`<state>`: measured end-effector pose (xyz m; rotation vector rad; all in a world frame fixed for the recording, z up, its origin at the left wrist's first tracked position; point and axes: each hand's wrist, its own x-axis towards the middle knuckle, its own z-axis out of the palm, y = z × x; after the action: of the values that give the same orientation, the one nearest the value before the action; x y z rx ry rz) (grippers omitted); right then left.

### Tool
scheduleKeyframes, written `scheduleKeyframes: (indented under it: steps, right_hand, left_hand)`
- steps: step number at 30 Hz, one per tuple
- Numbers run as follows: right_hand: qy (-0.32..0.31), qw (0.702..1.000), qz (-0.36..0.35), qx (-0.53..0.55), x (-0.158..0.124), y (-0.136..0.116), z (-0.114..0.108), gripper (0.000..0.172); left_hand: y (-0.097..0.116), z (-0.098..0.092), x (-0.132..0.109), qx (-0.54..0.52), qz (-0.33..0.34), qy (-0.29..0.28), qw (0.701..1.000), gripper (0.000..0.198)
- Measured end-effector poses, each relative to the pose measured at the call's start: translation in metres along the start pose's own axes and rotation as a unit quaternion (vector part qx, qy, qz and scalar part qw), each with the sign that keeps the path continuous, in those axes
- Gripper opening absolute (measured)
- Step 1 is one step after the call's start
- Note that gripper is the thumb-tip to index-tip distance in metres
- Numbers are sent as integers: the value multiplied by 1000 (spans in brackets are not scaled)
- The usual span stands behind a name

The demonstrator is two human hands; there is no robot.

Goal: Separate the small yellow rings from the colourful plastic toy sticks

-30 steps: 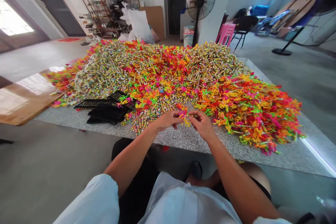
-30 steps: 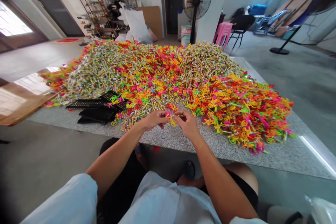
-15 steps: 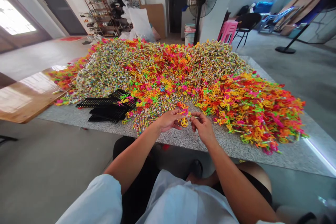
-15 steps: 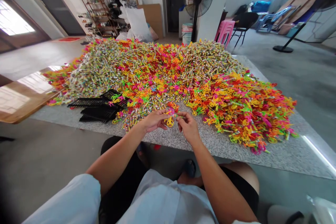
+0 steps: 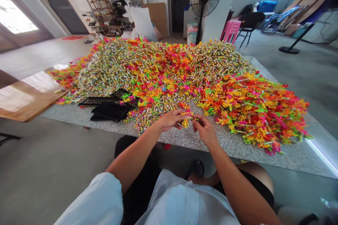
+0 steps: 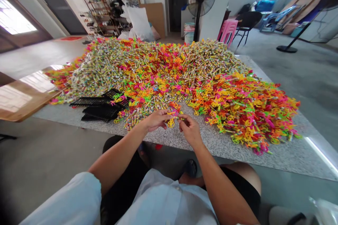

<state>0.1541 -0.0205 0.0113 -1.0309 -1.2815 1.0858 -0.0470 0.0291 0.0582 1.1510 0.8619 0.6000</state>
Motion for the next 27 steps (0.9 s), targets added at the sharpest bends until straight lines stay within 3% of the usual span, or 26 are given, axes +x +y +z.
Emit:
scheduleKeyframes:
  steps: [10, 20, 27]
  right_hand:
    - [28, 999, 26, -4, -8, -1, 5, 32]
    - [-2, 998, 54, -28, -9, -5, -1, 32]
    - [106, 994, 18, -25, -4, 0, 3, 33]
  left_hand:
    - [-5, 2, 4, 24, 2, 15, 1000, 38]
    - [-15, 2, 12, 0, 20, 24, 1000, 40]
    - [-19, 17, 18, -158, 2, 72, 985, 42]
